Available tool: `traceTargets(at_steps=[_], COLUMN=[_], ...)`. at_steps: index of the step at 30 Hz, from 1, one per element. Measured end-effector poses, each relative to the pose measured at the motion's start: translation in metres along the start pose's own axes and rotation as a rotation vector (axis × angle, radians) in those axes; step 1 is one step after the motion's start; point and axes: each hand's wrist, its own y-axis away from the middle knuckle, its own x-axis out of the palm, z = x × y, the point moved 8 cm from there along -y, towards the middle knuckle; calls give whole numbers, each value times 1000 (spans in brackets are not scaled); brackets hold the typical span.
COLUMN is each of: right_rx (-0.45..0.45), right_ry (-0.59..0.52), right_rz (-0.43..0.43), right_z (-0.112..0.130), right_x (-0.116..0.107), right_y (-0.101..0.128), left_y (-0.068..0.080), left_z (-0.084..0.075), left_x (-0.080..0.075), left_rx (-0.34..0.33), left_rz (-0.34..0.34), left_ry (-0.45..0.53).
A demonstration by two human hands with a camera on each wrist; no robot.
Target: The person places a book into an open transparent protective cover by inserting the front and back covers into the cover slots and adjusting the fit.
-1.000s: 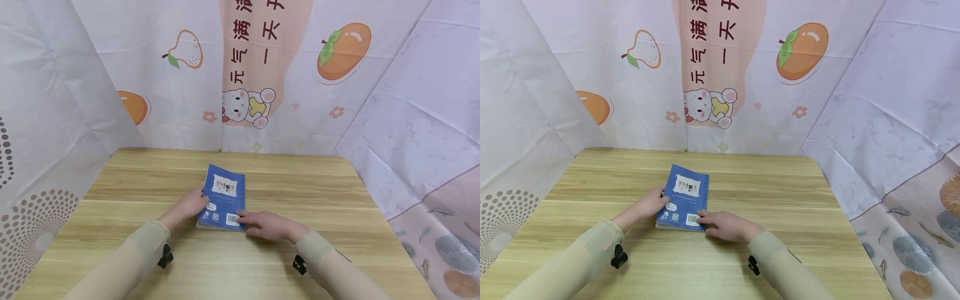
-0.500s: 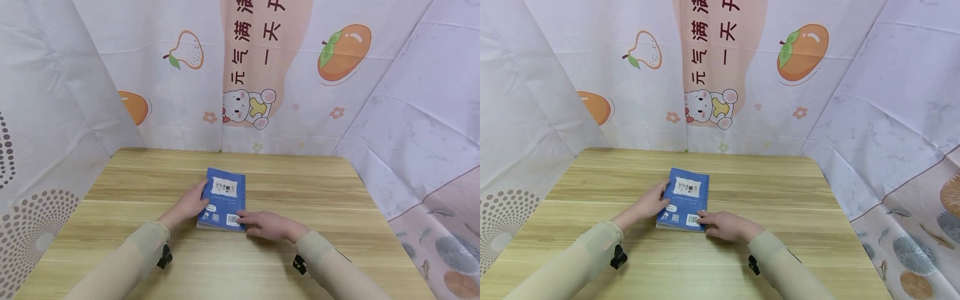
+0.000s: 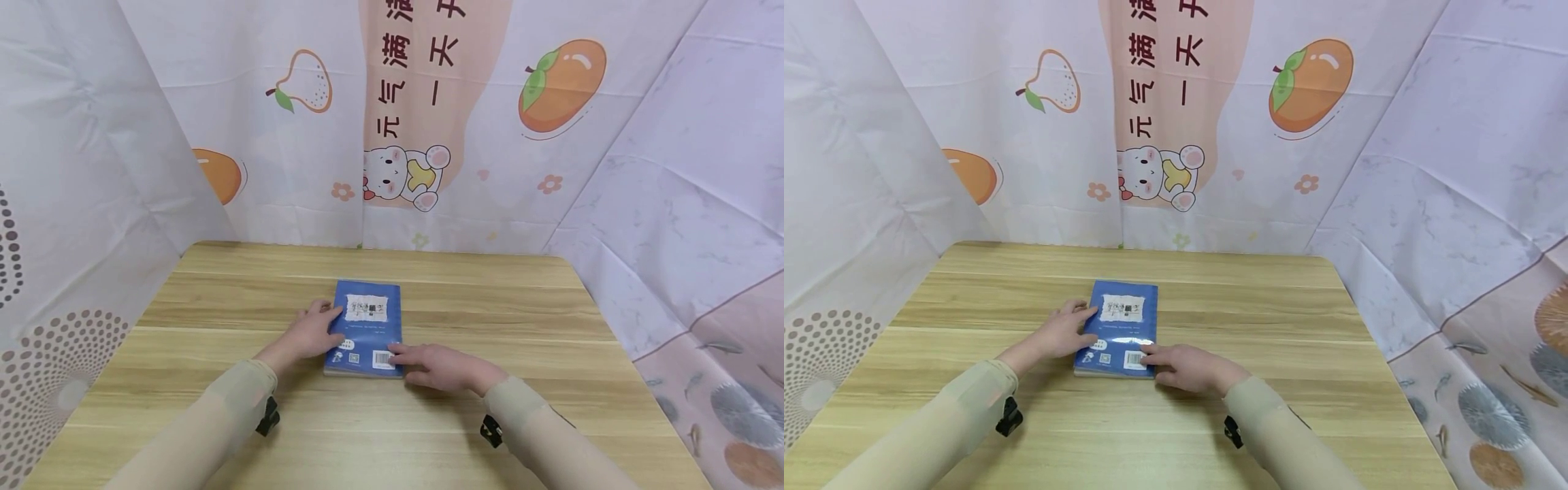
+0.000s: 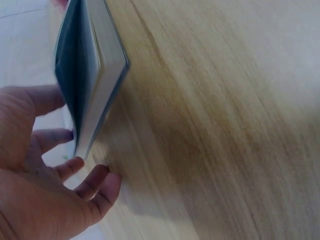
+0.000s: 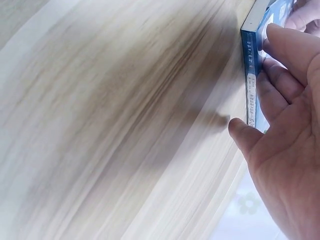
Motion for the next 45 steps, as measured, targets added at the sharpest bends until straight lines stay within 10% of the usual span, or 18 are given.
traceTargets(at_steps=[12, 26, 39, 45], right_rx=[-1, -62, 23, 147], right_ry=[9, 79, 200, 257], right_rz=[6, -135, -258, -169], right_z=[-3, 8, 4, -11], right_x=[-2, -25, -28, -22], right_y=[3, -3, -17, -22], left_y=[1, -3, -12, -15], left_z=[3, -5, 0, 0], left_x=[8, 6, 10, 9], left_rx=[63, 128, 116, 104], left_rz=[132, 121, 167, 191], left_ry=[-98, -170, -156, -166])
